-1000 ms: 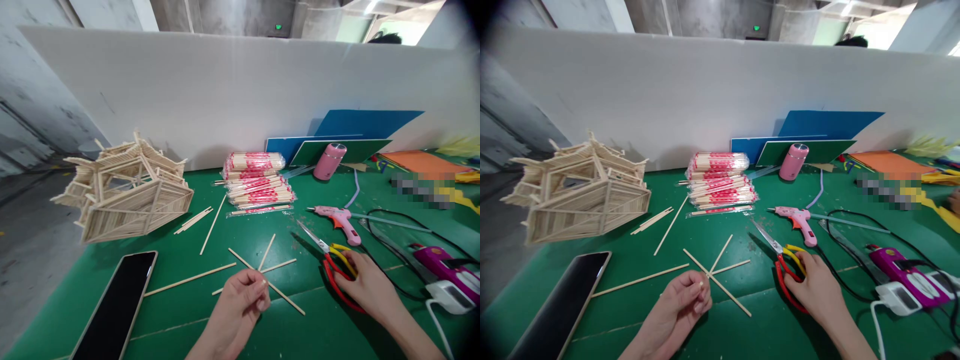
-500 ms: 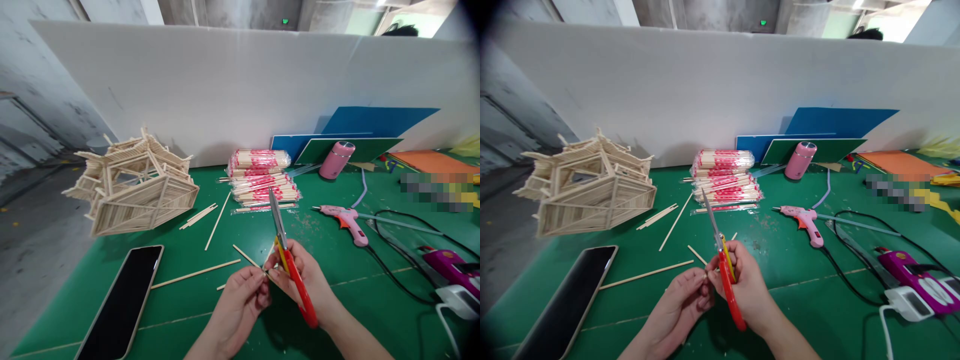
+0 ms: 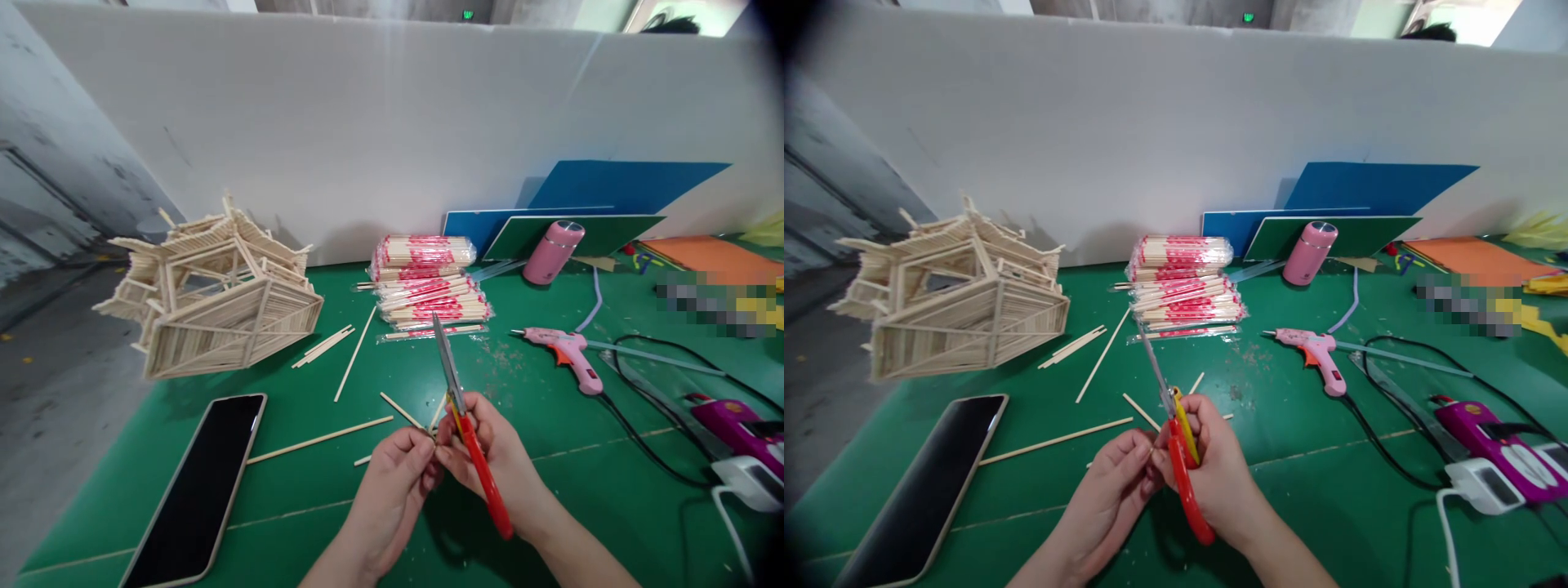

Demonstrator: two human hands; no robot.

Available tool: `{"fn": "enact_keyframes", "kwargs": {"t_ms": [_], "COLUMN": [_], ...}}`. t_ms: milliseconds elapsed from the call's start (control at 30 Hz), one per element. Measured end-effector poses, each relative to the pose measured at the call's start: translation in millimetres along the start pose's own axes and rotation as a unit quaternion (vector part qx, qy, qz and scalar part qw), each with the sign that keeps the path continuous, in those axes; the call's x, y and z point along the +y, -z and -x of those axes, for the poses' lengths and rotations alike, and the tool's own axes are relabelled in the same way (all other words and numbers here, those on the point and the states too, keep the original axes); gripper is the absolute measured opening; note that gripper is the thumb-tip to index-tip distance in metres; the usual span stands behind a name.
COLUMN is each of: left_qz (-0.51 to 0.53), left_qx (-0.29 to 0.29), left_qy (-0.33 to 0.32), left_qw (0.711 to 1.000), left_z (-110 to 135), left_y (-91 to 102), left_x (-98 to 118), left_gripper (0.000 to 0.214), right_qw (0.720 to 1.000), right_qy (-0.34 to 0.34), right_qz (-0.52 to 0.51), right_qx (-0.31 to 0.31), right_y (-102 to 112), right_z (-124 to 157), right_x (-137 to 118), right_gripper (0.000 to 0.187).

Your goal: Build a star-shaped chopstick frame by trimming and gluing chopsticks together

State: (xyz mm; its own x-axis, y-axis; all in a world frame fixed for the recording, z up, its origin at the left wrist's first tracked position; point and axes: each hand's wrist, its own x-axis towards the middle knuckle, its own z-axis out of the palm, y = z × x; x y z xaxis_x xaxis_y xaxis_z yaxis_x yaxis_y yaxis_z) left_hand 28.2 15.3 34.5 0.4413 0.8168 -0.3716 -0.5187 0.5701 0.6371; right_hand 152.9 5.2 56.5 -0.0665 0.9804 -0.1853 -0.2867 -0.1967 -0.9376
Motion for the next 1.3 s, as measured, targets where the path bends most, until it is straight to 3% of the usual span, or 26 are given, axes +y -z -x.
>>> {"fn": "enact_keyframes", "kwargs": {"t_ms": [167, 400, 667, 1133, 1300], "left_qz": [0.016, 0.001, 0.003, -0.014, -0.011], "left_qx": [-0.016, -0.002, -0.007, -0.013, 0.0], "left_qy": [0.035, 0.031, 0.03, 0.018, 0.011], "left_qw": [0.999, 1.0, 1.0, 1.0, 1.0], "left_z": [0.4, -0.8, 1.0, 0.0, 0.3], "left_y": [-0.1, 3.3, -1.3, 1.1, -0.5], "left_x": [-2.0, -0.5, 2.9, 0.4, 3.7], "left_gripper": [0.021, 0.02, 0.019, 0.016, 0.016], "right_qw": [1.0, 0.999, 0.998, 0.995, 0.987], "right_qy": [0.002, 0.007, 0.03, 0.036, 0.033], "right_qz": [0.006, 0.003, 0.05, 0.084, 0.141], "right_qx": [-0.007, -0.031, 0.021, 0.047, 0.067], "right_y": [1.6, 6.9, 0.7, 0.1, 9.6], "right_z": [3.7, 5.5, 6.5, 7.3, 8.2], "right_x": [1.8, 6.4, -2.3, 0.8, -2.7], "right_gripper": [0.043, 0.044, 0.041, 0.039, 0.038]}}
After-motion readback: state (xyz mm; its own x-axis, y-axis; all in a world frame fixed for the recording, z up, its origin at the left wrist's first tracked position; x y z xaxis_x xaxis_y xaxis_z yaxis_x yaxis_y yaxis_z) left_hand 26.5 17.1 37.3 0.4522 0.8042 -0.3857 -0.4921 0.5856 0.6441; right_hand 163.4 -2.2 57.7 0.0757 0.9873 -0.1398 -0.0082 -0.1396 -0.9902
